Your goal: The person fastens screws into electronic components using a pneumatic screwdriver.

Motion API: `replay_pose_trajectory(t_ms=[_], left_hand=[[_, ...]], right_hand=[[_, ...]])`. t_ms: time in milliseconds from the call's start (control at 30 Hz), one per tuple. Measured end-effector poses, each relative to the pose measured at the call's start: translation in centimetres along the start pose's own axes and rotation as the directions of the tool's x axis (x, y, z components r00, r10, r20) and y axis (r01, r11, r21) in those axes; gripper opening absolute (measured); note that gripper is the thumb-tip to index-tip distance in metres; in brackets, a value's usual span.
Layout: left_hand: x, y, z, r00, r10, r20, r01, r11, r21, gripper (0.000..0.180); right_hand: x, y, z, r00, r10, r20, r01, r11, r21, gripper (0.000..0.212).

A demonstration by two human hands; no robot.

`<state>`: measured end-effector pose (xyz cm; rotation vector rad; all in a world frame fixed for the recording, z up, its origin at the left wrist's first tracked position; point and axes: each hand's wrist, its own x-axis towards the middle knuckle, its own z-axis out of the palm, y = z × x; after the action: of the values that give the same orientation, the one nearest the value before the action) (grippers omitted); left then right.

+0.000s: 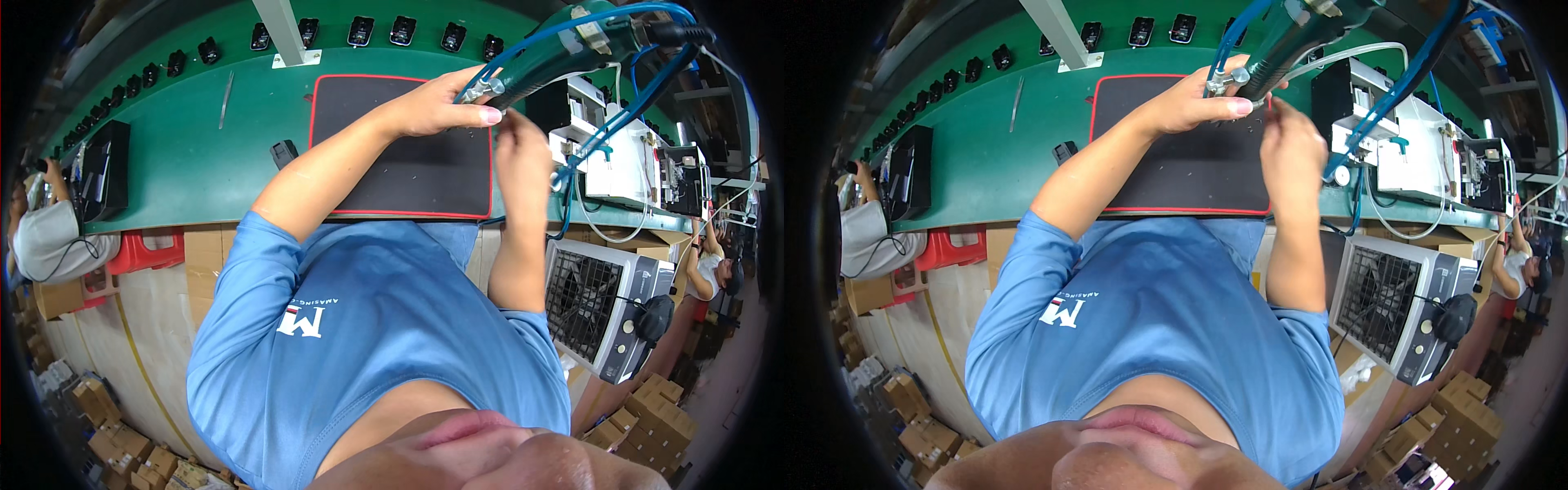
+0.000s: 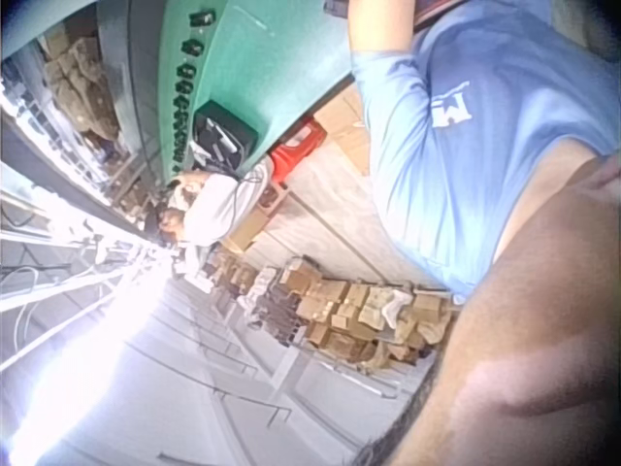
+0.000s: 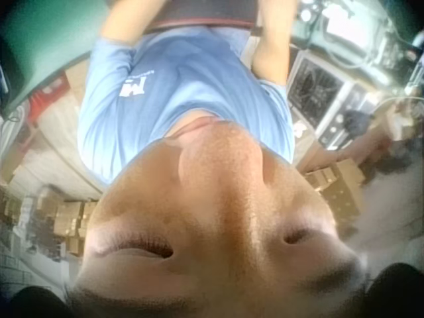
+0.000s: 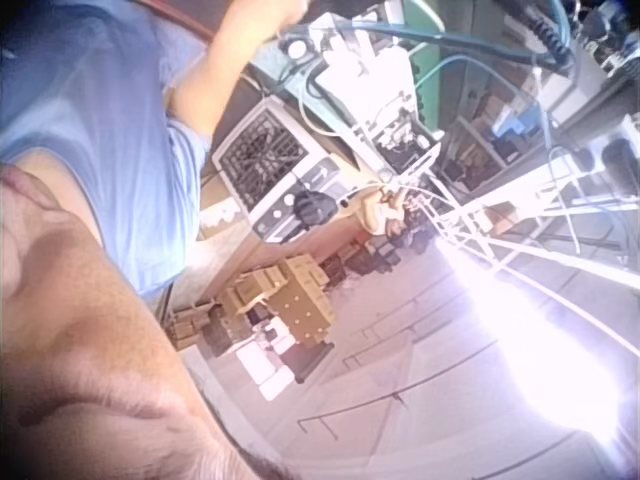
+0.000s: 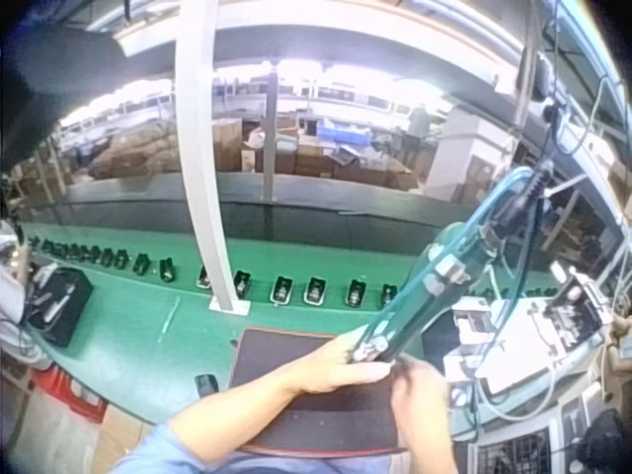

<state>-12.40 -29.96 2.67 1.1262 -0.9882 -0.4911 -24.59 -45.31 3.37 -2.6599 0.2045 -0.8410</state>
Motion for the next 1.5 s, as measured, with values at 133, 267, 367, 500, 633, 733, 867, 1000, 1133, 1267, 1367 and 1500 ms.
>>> replay_pose_trajectory(t_ms=[133, 267, 367, 500, 633, 733, 867, 1000, 1133, 1267, 1367, 1500], left_hand=[[-0.8, 1.3, 0.2, 0.991, -0.122, 0.055, 0.125, 0.990, -0.057, 0.066], [-3.5, 2.5, 0.9, 0.998, -0.052, 0.029, 0.053, 0.997, -0.058, 0.072], [-7.5, 1.1, -0.4, 0.999, 0.016, -0.036, 0.001, 0.906, 0.424, 0.082], [-11.2, 0.2, 0.6, 0.978, -0.079, -0.191, 0.196, 0.652, 0.733, 0.054], [-11.8, -1.0, 2.0, 0.956, 0.069, -0.285, 0.205, 0.541, 0.816, 0.042], [-11.8, -1.6, 2.3, 0.936, 0.094, -0.340, 0.252, 0.496, 0.831, 0.039], [-12.0, -2.4, 1.8, 0.928, 0.062, -0.368, 0.293, 0.487, 0.822, 0.038], [-12.2, -2.2, 1.7, 0.924, 0.013, -0.383, 0.321, 0.516, 0.794, 0.039], [-12.2, -1.9, 1.7, 0.936, 0.016, -0.351, 0.286, 0.549, 0.786, 0.038], [-12.4, -1.7, 1.6, 0.952, 0.000, -0.306, 0.258, 0.538, 0.802, 0.032], [-12.6, -2.3, 1.2, 0.951, -0.068, -0.300, 0.287, 0.551, 0.783, 0.026], [-12.4, -2.2, 1.3, 0.965, 0.065, -0.254, 0.171, 0.578, 0.798, 0.022]], right_hand=[[4.3, -4.4, -4.1, 0.845, -0.118, -0.522, 0.343, 0.868, 0.358, 0.039], [8.2, -7.2, -4.6, 0.986, -0.030, -0.166, 0.156, 0.546, 0.823, 0.057], [8.1, -7.4, -3.7, 0.997, 0.034, -0.072, 0.056, 0.346, 0.937, 0.076], [6.9, -10.1, -3.4, 0.963, 0.218, -0.160, 0.149, 0.064, 0.987, 0.066], [6.3, -10.0, -2.4, 0.969, 0.207, -0.137, 0.128, 0.057, 0.990, 0.070], [5.7, -10.5, -2.7, 0.968, 0.243, -0.055, 0.072, -0.060, 0.996, 0.078], [5.5, -11.7, -2.5, 0.964, 0.259, -0.068, 0.070, 0.002, 0.998, 0.088], [5.3, -10.7, -1.6, 0.979, 0.177, -0.100, 0.085, 0.088, 0.992, 0.089], [5.3, -9.8, -1.9, 0.991, 0.065, -0.115, 0.098, 0.218, 0.971, 0.090], [5.0, -12.6, -4.0, 0.962, 0.264, 0.069, -0.092, 0.076, 0.993, 0.091], [4.8, -12.3, -3.5, 0.964, 0.263, 0.029, -0.014, -0.061, 0.998, 0.091], [5.0, -9.2, -1.2, 0.995, 0.052, -0.079, 0.073, 0.122, 0.990, 0.093]])
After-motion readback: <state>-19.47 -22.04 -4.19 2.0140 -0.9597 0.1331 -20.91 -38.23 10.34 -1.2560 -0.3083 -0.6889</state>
